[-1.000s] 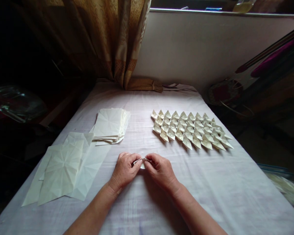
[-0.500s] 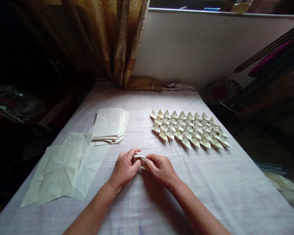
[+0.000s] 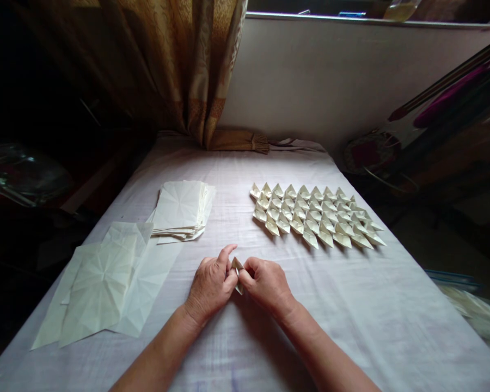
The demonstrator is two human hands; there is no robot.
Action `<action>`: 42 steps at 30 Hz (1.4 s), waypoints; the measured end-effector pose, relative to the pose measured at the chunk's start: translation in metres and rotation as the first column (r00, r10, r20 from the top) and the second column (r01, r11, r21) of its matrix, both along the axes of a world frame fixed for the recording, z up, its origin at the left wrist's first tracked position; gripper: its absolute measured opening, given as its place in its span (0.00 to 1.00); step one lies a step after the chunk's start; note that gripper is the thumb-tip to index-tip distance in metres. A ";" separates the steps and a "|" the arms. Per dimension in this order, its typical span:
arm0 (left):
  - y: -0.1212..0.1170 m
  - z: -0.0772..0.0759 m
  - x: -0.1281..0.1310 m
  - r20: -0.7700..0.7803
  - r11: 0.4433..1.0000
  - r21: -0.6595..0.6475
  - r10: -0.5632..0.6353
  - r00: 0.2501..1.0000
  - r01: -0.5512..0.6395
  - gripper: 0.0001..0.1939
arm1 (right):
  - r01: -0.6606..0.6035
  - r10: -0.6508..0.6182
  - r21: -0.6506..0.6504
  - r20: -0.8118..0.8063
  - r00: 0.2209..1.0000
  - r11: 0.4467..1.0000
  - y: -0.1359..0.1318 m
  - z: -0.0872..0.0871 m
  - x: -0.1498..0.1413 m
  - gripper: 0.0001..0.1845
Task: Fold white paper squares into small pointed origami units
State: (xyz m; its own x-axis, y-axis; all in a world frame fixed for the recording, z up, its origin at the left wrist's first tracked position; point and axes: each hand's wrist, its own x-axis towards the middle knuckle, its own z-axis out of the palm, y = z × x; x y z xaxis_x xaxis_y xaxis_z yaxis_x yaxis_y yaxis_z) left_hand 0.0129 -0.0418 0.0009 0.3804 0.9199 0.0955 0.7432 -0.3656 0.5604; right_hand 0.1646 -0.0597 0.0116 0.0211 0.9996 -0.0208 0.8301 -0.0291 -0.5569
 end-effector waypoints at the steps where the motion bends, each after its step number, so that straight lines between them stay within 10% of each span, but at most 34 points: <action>1: 0.000 0.000 0.000 -0.030 1.000 0.007 -0.001 1.000 0.001 0.28 | 0.001 -0.001 -0.008 0.014 1.000 1.000 0.001 0.000 0.000 0.11; 12: 0.012 0.018 0.006 -0.245 0.992 -0.069 0.083 0.966 -0.103 0.18 | -0.092 0.117 0.100 -0.280 0.953 0.991 -0.007 -0.010 0.014 0.05; 17: 0.017 0.024 0.008 -0.244 0.981 -0.127 0.112 0.963 -0.146 0.17 | -0.235 0.263 0.267 -0.073 0.962 0.935 -0.018 -0.011 0.013 0.08; 25: 0.021 0.026 0.016 -0.107 0.969 -0.210 0.111 0.988 -0.131 0.16 | -0.170 0.144 0.385 0.096 0.985 0.907 -0.019 -0.014 0.013 0.08; 34: 0.025 0.007 -0.006 0.249 0.965 -0.251 0.142 0.958 -0.078 0.22 | 0.101 -0.152 0.511 0.059 0.987 0.854 -0.026 -0.008 0.087 0.10; 42: 0.023 -0.010 -0.008 0.255 0.996 -0.033 0.090 0.963 -0.084 0.17 | 0.110 -0.228 0.560 0.146 0.963 0.821 -0.020 -0.012 0.121 0.11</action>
State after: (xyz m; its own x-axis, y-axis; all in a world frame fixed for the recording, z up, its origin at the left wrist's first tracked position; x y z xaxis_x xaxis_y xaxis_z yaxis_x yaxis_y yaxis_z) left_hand 0.0044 -0.0186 -0.0091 0.2643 0.9512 0.1594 0.6022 -0.2919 0.7430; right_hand 0.2856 -0.0801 -0.0007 0.1352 0.8269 0.5459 0.9337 0.0779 -0.3494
